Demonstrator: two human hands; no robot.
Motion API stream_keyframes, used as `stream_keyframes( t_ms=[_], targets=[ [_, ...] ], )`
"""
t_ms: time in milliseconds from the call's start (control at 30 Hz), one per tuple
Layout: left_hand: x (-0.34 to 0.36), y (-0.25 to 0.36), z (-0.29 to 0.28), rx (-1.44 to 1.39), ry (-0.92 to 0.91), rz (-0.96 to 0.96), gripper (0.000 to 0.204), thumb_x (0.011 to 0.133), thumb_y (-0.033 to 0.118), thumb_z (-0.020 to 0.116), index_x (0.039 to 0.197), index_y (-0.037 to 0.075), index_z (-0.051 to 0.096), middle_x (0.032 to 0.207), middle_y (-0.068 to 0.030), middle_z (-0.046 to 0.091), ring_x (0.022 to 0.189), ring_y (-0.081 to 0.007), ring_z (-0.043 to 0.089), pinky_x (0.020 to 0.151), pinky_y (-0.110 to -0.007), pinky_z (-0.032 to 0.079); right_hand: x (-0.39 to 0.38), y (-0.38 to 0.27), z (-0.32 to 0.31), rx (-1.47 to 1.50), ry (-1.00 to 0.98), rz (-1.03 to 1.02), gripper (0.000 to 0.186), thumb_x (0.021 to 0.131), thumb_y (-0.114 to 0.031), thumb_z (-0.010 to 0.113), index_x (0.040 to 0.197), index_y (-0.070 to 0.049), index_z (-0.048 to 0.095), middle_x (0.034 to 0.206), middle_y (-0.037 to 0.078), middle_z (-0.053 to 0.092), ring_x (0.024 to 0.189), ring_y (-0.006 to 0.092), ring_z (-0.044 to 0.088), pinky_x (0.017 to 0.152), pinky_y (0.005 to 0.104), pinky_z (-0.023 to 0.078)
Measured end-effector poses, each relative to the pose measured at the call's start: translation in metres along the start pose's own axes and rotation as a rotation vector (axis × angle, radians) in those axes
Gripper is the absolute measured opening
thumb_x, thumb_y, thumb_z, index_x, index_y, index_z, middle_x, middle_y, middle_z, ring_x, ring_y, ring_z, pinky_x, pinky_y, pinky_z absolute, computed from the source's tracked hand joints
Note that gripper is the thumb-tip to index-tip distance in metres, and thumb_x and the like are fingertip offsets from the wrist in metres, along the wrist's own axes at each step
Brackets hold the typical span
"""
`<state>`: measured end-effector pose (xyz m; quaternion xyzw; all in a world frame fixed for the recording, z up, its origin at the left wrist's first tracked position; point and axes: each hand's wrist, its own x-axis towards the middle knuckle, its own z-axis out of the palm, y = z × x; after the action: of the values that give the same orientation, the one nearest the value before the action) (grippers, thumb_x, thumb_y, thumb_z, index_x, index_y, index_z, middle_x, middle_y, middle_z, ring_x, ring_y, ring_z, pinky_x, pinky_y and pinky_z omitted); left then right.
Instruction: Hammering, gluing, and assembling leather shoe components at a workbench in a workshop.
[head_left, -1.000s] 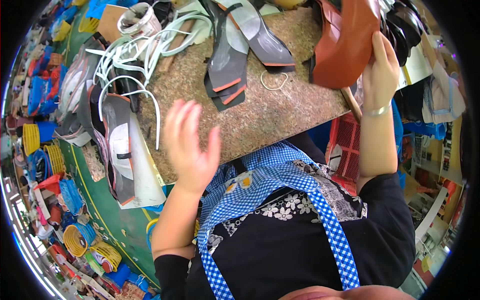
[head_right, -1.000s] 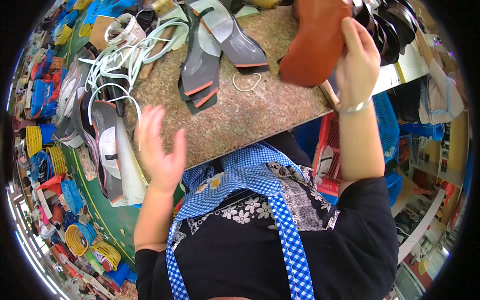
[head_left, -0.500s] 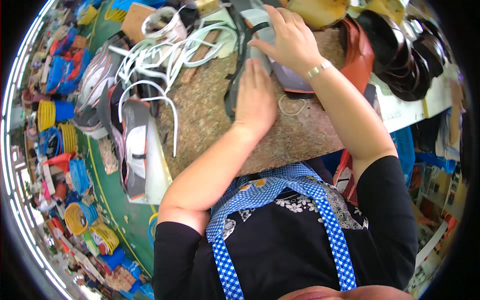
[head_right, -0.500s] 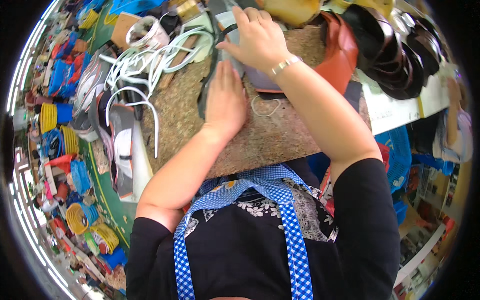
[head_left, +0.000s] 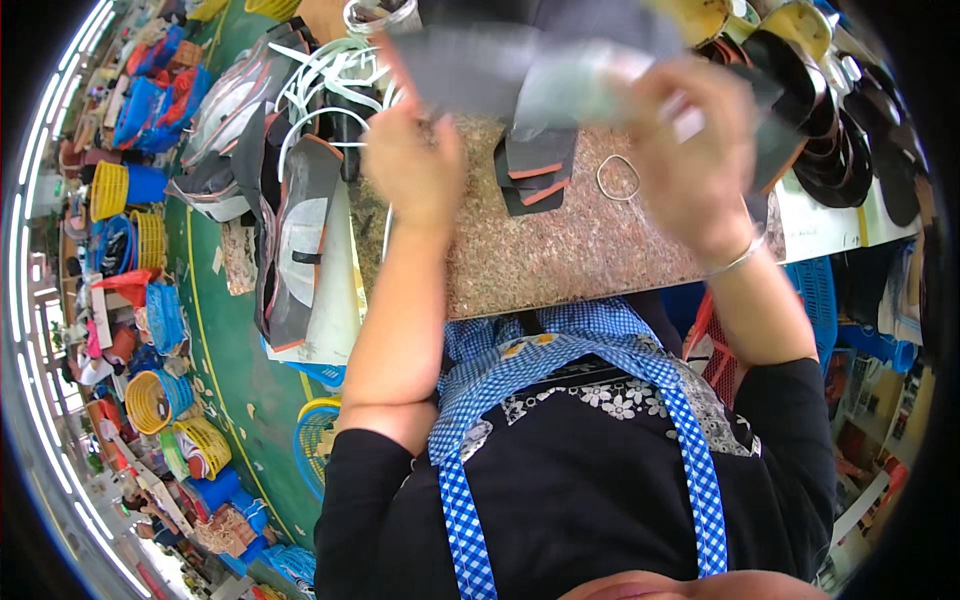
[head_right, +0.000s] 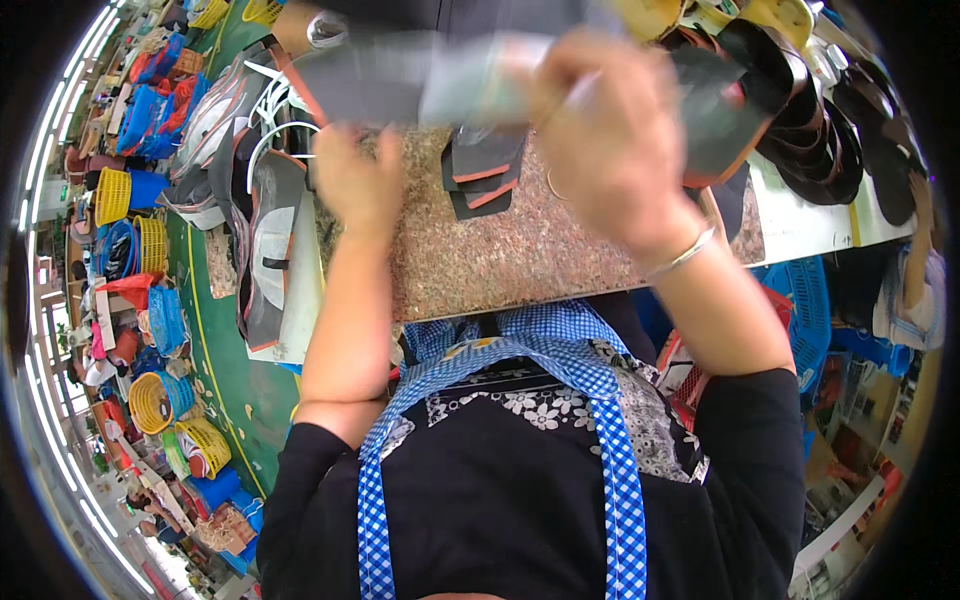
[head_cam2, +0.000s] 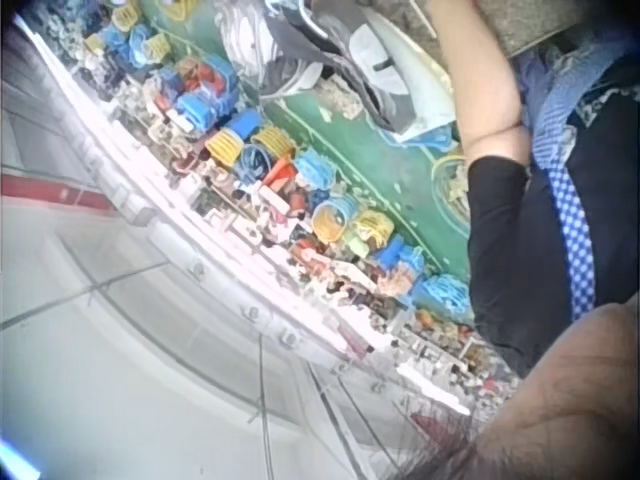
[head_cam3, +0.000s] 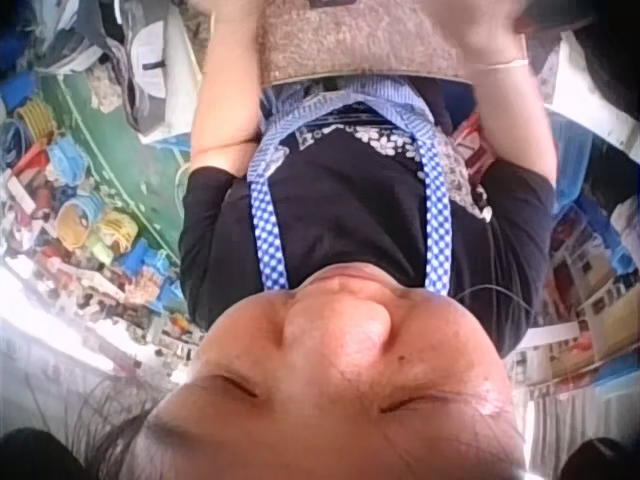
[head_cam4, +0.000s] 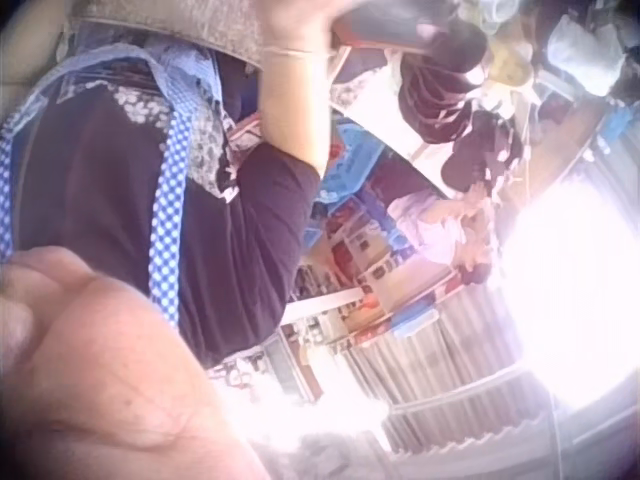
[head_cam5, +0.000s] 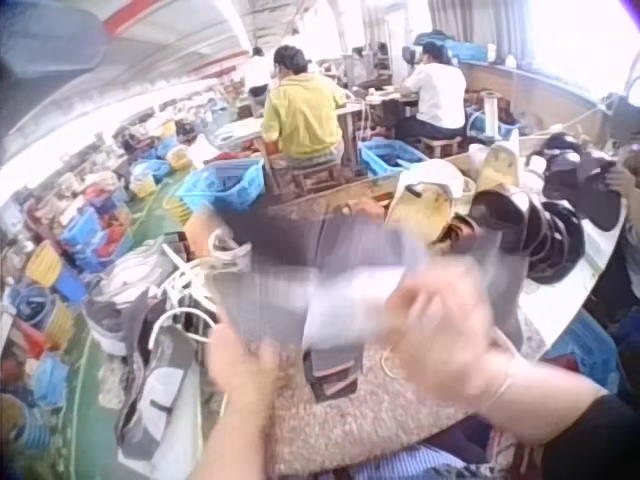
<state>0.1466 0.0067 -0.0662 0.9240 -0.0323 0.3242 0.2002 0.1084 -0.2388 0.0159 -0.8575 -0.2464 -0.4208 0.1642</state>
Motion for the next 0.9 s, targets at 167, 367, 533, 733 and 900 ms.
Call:
stream_keyframes(
  t_ms=[167, 367, 533, 733, 900],
  targets=[
    [-0.049, -0.094, -0.034, -0.061, -0.232, -0.267, 0.012, 0.082, 0.014, 0.072, 0.089, 0.007, 0.065, 0.085, -0.0125, 0.061, 0.081, -0.0304, 0.062, 0.073, -0.039, 0.049, -0.108, -0.067, 0.001, 0.368, -0.442, -0.156, 0.036, 0.07, -0.008, 0.065, 0.103, 0.004, 0.064, 0.103, 0.013, 0.057, 0.097, 0.0282, 0.059, 0.083, 0.0379, 0.051],
    [-0.042, -0.059, -0.082, -0.901, 0.029, -0.629, 0.009, 0.098, 0.007, 0.056, 0.105, 0.002, 0.055, 0.093, -0.0089, 0.067, 0.077, -0.0108, 0.061, 0.072, -0.023, 0.05, -0.113, -0.068, -0.01, 0.505, -0.663, -0.058, 0.039, 0.069, -0.012, 0.069, 0.105, 0.001, 0.064, 0.099, 0.009, 0.057, 0.096, 0.0278, 0.058, 0.084, 0.0381, 0.05],
    [-0.067, 0.029, -0.143, -1.066, -0.679, -0.289, 0.015, 0.091, 0.006, 0.064, 0.106, 0.004, 0.062, 0.091, -0.0051, 0.066, 0.077, -0.011, 0.061, 0.067, -0.025, 0.049, -0.095, -0.085, -0.035, 1.181, -0.704, 0.538, 0.047, 0.072, -0.016, 0.081, 0.113, -0.004, 0.063, 0.086, 0.004, 0.058, 0.08, 0.0147, 0.059, 0.069, 0.0264, 0.05],
    [-0.103, 0.04, -0.107, -0.67, -0.713, 0.35, 0.043, 0.071, 0.01, 0.078, 0.111, 0.002, 0.064, 0.108, -0.0141, 0.063, 0.1, -0.0305, 0.063, 0.084, -0.038, 0.053, -0.105, -0.076, -0.049, 1.495, -0.491, 1.413, 0.006, 0.093, -0.007, 0.064, 0.092, -0.002, 0.06, 0.073, 0.001, 0.058, 0.056, 0.0069, 0.054, 0.048, 0.0205, 0.041],
    [-0.107, 0.026, -0.083, -0.426, -0.689, 0.623, 0.037, 0.072, 0.008, 0.067, 0.109, 0.001, 0.064, 0.108, -0.0127, 0.064, 0.105, -0.0296, 0.062, 0.092, -0.041, 0.049, -0.093, -0.037, -0.059, 1.422, 0.051, 1.235, 0.013, 0.097, -0.01, 0.058, 0.103, 0.002, 0.06, 0.074, 0.002, 0.057, 0.06, 0.0088, 0.052, 0.054, 0.0207, 0.037]
  ],
)
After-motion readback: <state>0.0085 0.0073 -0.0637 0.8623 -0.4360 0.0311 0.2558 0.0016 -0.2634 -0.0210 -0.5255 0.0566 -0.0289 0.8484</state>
